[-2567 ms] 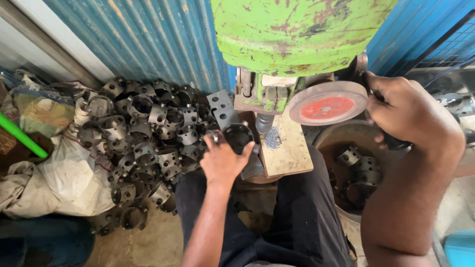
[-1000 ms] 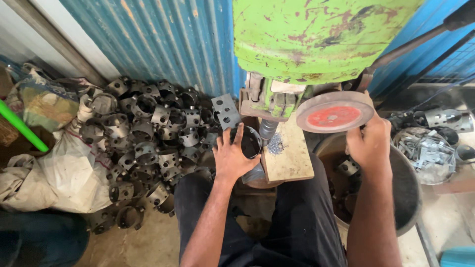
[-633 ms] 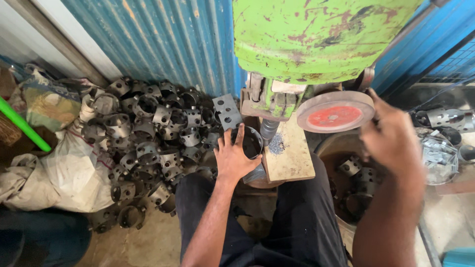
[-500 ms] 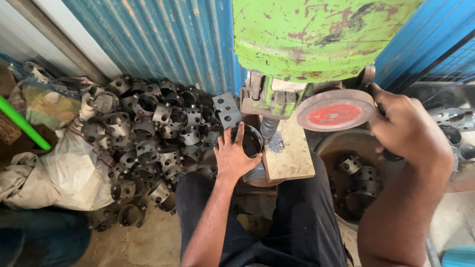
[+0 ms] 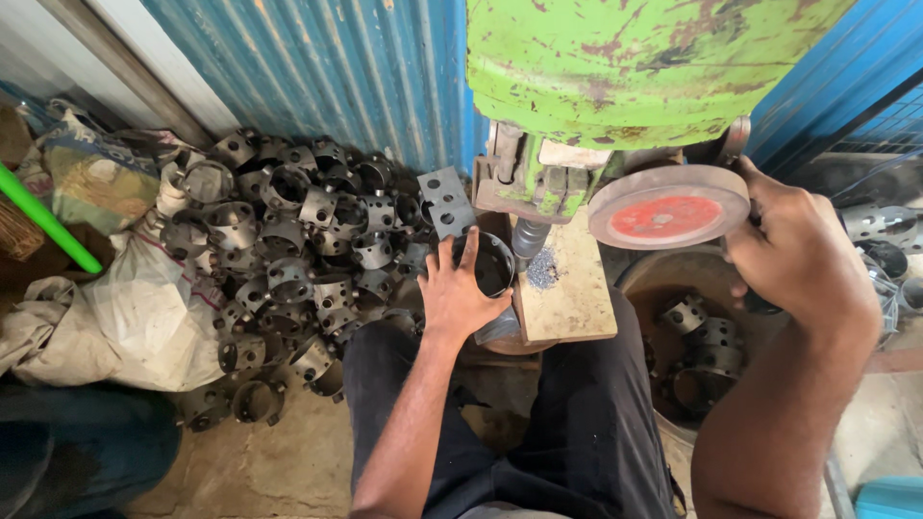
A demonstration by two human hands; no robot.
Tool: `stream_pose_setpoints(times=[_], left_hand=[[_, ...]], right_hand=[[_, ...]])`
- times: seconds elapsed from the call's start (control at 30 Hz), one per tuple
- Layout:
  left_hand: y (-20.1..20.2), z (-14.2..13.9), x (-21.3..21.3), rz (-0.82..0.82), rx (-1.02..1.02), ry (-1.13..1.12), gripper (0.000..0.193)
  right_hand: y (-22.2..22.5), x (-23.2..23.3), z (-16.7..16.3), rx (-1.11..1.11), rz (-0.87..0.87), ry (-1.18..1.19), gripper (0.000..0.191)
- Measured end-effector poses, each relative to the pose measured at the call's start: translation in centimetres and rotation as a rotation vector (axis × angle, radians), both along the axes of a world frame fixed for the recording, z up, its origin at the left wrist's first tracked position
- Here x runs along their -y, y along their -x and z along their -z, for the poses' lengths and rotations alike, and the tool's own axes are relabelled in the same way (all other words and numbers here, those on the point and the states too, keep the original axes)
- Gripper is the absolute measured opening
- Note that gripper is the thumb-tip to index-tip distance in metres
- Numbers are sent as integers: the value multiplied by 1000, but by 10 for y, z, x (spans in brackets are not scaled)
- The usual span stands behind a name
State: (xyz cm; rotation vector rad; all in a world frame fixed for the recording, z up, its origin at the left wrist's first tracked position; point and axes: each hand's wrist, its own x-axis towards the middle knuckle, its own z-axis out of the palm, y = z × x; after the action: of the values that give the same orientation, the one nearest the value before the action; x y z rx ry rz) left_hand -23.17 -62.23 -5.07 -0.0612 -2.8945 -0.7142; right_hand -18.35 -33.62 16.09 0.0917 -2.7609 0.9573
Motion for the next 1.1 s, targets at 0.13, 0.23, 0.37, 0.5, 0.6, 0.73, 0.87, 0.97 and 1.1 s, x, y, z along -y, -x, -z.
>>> stream_pose_setpoints(times=[0.13, 0.23, 0.37, 0.5, 0.6, 0.73, 0.87, 0.97, 1.1], left_hand=[[0, 0, 1, 5, -10, 8, 115], [1, 0, 1, 4, -11, 6, 115], [0, 1, 1, 6, -10, 8, 115], [1, 1, 2, 5, -34, -1, 114], [1, 2, 2, 2, -58, 0, 112], [0, 3, 2, -2, -22, -5, 112], [0, 4, 1, -11, -52, -18, 113], [1, 5, 1, -17, -68, -18, 113], [0, 6, 1, -15, -86, -8, 113]], right_hand=[[1, -1, 0, 26, 2, 8, 43], [3, -8, 9, 19, 13, -4, 48], [7, -22, 37, -123, -1, -49, 59], [17, -18, 84, -512, -55, -157, 30], [26, -15, 108, -554, -19, -9, 17], [23, -17, 118, -448, -57, 279, 18], [24, -16, 117, -563, -102, 206, 13], [25, -14, 117, -482, -73, 330, 18], [24, -12, 118, -448, -67, 382, 17]])
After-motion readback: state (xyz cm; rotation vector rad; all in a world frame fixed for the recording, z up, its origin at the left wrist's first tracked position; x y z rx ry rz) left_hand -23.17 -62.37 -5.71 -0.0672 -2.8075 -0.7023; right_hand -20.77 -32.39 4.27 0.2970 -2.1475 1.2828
